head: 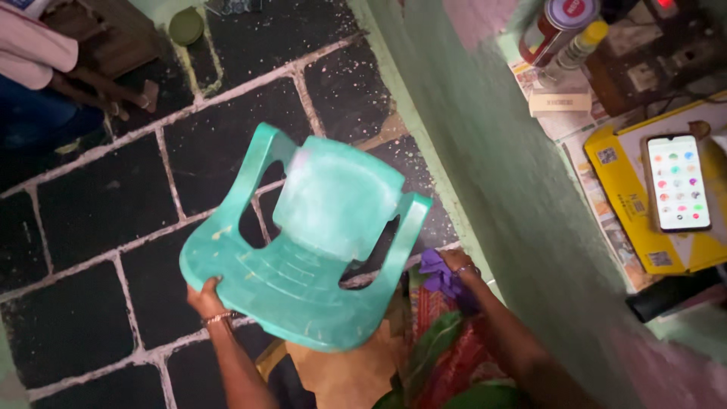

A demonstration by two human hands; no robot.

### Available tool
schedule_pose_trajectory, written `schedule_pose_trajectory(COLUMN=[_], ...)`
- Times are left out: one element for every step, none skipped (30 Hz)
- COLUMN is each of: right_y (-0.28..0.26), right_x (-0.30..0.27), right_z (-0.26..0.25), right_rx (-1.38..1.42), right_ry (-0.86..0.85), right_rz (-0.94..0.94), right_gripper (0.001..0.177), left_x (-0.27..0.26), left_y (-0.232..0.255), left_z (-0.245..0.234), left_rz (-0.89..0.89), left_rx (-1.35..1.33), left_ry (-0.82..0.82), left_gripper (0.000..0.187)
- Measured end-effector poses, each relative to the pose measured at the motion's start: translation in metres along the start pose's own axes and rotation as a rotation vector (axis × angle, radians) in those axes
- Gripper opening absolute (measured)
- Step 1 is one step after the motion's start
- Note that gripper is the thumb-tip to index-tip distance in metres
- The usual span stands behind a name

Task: The person wipes a teal plastic chair with a purple cloth. They clean the seat, backrest, and legs, turning the chair to reach different sides. The person also briefly interacts with a smartphone on a nearby shelf before resuming the cleaning.

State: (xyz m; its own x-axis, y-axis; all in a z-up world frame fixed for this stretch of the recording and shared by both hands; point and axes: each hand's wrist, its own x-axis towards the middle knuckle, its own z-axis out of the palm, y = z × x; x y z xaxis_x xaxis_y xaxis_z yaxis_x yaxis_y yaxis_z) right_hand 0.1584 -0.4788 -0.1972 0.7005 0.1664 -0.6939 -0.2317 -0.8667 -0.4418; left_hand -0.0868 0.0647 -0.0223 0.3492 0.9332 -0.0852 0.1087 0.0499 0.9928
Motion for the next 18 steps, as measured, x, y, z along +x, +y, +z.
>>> schedule_pose_trajectory(right_y=[-0.001, -0.001, 0.0, -0.001, -0.002, -0.002, 0.001, 0.005, 0.0, -0.011, -0.021, -0.029, -0.034, -0.039, -0.043, -0.044, -0.045, -0.044], right_x=[0.0, -0.002, -0.002, 0.001, 0.004, 0.007, 0.01, 0.013, 0.01, 0.004, -0.001, -0.004, -0.005, -0.004, -0.004, -0.006, -0.007, -0.008], right_z=[0.001, 0.003, 0.003, 0.002, 0.001, 0.0, -0.002, -0.004, -0.008, -0.013, -0.016, -0.018, -0.019, -0.021, -0.021, -0.017, -0.012, -0.008], right_rx=[0.003, 0.006, 0.028, 0.048, 0.069, 0.152, 0.235, 0.316, 0.487, 0.656, 0.824, 0.755, 0.685, 0.612, 0.69, 0.767, 0.845, 0.842], right_ry=[0.017, 0.033, 0.06, 0.087, 0.113, 0.14, 0.167, 0.195, 0.137, 0.077, 0.015, 0.057, 0.1, 0.146, 0.124, 0.098, 0.071, 0.065], right_rz=[-0.029, -0.056, -0.061, -0.069, -0.076, -0.166, -0.255, -0.346, -0.279, -0.213, -0.145, -0.197, -0.247, -0.296, -0.296, -0.293, -0.29, -0.305], right_gripper=[0.057, 0.057, 0.054, 0.052, 0.051, 0.047, 0.044, 0.04, 0.037, 0.034, 0.032, 0.032, 0.032, 0.033, 0.032, 0.03, 0.029, 0.029], left_x=[0.0, 0.0, 0.003, 0.005, 0.005, 0.007, 0.01, 0.011, 0.013, 0.014, 0.016, 0.017, 0.017, 0.017, 0.018, 0.018, 0.017, 0.017], left_y=[-0.002, -0.003, -0.003, -0.004, -0.005, -0.006, -0.007, -0.008, -0.009, -0.01, -0.011, -0.012, -0.011, -0.012, -0.013, -0.014, -0.016, -0.016], left_z=[-0.006, -0.013, -0.02, -0.024, -0.029, -0.033, -0.037, -0.04, -0.044, -0.047, -0.049, -0.052, -0.057, -0.061, -0.064, -0.067, -0.069, -0.074], left_rz=[-0.006, -0.014, -0.023, -0.043, -0.064, -0.082, -0.078, -0.074, -0.07, -0.063, -0.057, -0.05, -0.053, -0.057, -0.06, -0.068, -0.076, -0.082], left_rx=[-0.022, -0.041, -0.059, -0.062, -0.065, -0.071, -0.039, -0.008, 0.023, 0.024, 0.026, 0.028, 0.068, 0.106, 0.144, 0.159, 0.173, 0.19], left_ry=[-0.003, -0.005, -0.008, 0.004, 0.017, 0.03, 0.027, 0.025, 0.024, 0.028, 0.033, 0.037, 0.041, 0.043, 0.046, 0.051, 0.057, 0.063], left_gripper=[0.052, 0.052, 0.052, 0.054, 0.055, 0.057, 0.057, 0.057, 0.057, 0.057, 0.057, 0.057, 0.057, 0.058, 0.058, 0.057, 0.057, 0.056])
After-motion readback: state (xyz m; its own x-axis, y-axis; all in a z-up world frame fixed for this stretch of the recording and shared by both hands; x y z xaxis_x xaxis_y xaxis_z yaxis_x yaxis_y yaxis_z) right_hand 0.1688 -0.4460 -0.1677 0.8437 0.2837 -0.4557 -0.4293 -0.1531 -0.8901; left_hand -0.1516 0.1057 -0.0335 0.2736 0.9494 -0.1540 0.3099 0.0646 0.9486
